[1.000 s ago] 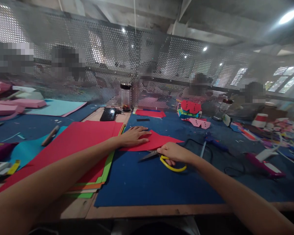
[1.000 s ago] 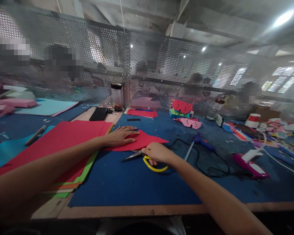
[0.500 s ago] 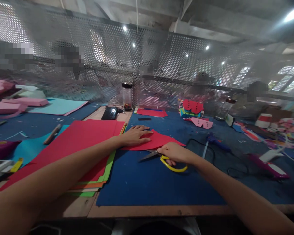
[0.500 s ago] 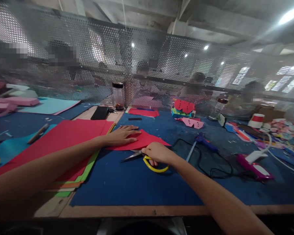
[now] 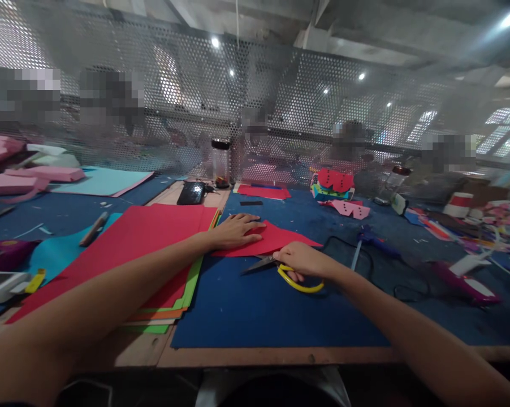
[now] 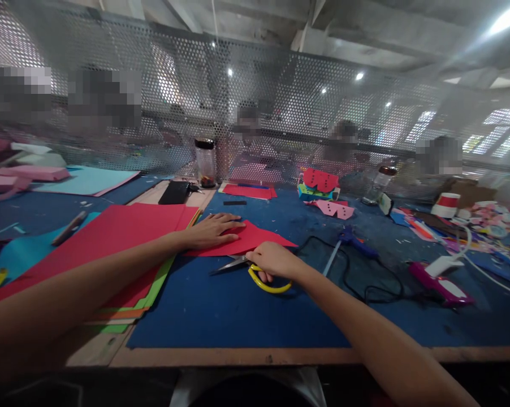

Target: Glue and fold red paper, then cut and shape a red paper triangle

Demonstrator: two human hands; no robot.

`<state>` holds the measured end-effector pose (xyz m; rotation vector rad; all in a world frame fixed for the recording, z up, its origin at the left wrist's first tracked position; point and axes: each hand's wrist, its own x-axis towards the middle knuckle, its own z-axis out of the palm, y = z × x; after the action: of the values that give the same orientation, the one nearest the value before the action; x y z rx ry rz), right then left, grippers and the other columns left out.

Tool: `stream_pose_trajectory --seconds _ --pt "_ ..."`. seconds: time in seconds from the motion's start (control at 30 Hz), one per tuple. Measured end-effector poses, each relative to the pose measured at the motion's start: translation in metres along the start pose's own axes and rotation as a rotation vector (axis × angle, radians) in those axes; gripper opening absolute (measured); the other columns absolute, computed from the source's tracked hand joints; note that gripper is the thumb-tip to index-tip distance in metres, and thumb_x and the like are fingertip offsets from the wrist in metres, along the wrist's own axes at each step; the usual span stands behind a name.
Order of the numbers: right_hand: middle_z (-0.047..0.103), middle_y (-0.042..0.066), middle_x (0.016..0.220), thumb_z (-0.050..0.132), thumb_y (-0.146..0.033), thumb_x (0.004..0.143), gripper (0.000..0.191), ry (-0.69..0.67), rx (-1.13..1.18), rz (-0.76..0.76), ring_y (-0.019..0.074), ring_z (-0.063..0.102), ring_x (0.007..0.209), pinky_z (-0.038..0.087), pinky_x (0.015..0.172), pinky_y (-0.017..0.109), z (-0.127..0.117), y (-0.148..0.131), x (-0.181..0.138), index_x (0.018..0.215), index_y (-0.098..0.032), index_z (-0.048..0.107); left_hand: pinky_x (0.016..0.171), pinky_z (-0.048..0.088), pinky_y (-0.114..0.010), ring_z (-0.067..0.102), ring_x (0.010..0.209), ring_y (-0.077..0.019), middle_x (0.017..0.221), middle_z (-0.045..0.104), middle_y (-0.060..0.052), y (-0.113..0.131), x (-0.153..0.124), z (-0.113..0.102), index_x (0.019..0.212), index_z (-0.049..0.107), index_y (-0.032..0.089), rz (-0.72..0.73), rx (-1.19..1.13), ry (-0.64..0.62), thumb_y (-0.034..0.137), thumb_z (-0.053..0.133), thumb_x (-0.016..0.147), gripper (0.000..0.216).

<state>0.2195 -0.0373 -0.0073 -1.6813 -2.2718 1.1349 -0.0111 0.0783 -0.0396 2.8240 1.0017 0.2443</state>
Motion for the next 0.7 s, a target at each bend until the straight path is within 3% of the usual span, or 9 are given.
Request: stream_pose_trajectory --seconds 0.7 --pt "0.059 0.0 0.046 0.037 -0.036 0.101 0.055 -0.003 -0.02 -0.006 0.0085 0.051 0.039 0.04 0.05 0.021 0.0047 -0.007 0.0064 0.052 -0.018 0.051 0.115 0.026 -0.055 0.034 0.144 -0.0325 0.162 0.036 -0.003 0.0007 -0.0011 0.0009 0.15 0.042 0.04 0.008 0.003 0.01 0.069 0.031 0.099 0.06"
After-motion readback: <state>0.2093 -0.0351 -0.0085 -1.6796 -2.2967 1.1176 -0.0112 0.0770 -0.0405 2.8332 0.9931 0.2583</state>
